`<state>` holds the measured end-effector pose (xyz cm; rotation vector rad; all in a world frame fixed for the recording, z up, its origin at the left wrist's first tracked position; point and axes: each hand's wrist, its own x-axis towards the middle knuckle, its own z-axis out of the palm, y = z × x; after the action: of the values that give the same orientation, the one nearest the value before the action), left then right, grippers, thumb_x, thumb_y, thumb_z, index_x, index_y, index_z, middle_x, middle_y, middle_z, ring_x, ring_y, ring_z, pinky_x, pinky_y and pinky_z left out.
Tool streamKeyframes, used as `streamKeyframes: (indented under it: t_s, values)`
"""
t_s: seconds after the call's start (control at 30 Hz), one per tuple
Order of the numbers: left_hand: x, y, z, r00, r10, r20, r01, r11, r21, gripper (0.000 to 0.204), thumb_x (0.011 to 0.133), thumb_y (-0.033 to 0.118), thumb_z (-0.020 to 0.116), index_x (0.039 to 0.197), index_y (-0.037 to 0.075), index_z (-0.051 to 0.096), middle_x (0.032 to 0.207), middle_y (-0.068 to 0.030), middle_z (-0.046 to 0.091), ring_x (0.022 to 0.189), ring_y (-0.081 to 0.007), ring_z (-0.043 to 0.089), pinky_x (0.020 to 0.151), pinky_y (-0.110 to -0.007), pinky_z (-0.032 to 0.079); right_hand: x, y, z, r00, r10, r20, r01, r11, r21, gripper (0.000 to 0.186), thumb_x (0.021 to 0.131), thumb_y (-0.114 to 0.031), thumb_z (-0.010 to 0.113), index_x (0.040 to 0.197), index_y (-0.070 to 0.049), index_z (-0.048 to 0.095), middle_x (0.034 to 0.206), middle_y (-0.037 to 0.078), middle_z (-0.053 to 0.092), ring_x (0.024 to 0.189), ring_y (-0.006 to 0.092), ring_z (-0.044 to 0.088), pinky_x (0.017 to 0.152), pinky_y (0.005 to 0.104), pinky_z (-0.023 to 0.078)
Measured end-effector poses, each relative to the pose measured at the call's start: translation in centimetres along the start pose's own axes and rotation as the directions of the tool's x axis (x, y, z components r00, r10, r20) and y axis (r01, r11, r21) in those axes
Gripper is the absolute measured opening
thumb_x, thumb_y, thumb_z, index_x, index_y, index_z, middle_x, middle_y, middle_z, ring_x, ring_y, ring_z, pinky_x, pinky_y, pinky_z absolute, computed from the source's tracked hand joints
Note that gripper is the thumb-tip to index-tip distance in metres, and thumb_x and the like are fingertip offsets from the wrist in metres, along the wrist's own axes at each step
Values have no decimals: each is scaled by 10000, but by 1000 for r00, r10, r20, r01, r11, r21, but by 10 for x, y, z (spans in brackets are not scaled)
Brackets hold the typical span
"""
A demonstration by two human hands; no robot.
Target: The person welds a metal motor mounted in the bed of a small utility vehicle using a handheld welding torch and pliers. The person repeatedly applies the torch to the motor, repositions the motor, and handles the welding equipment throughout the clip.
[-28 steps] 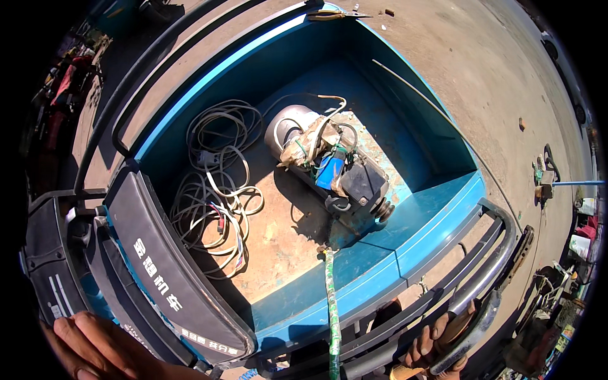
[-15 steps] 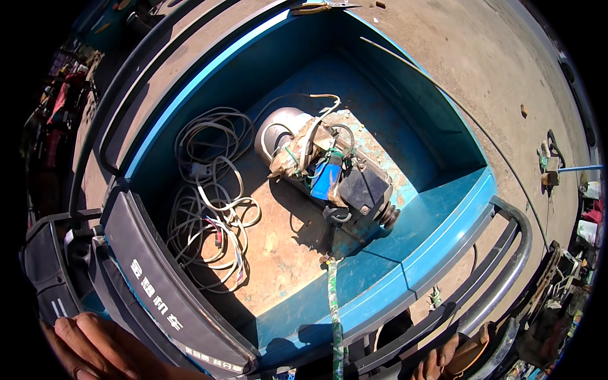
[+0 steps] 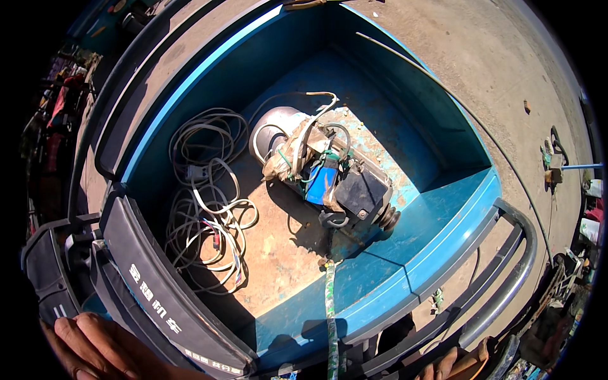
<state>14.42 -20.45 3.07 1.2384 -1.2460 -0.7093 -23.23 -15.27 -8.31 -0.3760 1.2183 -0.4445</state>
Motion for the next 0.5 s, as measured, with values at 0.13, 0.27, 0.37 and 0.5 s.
streamKeyframes:
  t_s: [0.13, 0.27, 0.37, 0.5]
  values:
    - [-2, 1, -4, 1000, -7, -1, 7, 1000, 16, 159, 923, 160, 625, 1025, 99, 519, 743, -39, 548, 603, -151, 518, 589, -280, 501, -2, -1, 0, 1000, 9, 7, -9, 1000, -14, 703, 653, -522, 869, 1022, -25, 537, 689, 60, 602, 501, 155, 557, 470, 311, 469]
    - [-1, 0, -2, 1000, -3, -1, 3, 1000, 20, 157, 925, 160, 626, 1007, 86, 516, 734, -42, 550, 602, -148, 521, 589, -273, 503, -2, -3, 1, 1000, 20, 7, -20, 999, -35, 702, 652, -523, 869, 1019, -24, 539, 689, 60, 603, 502, 155, 558, 471, 310, 470]
    - [-3, 2, -4, 1000, -8, 0, 8, 1000, 18, 157, 926, 161, 628, 993, 77, 513, 728, -44, 552, 601, -146, 523, 589, -268, 504, -2, -5, 1, 1000, 25, 9, -24, 998, -53, 702, 651, -523, 870, 1017, -23, 540, 689, 60, 603, 503, 155, 559, 472, 310, 471]
    - [-3, 4, -6, 1000, -6, 15, 6, 1000, 22, 161, 927, 161, 630, 975, 65, 510, 719, -46, 554, 600, -143, 525, 588, -261, 506, -7, -7, 0, 1000, 23, 2, -23, 997, -74, 702, 650, -524, 871, 1014, -23, 541, 689, 59, 604, 505, 155, 561, 473, 309, 472]
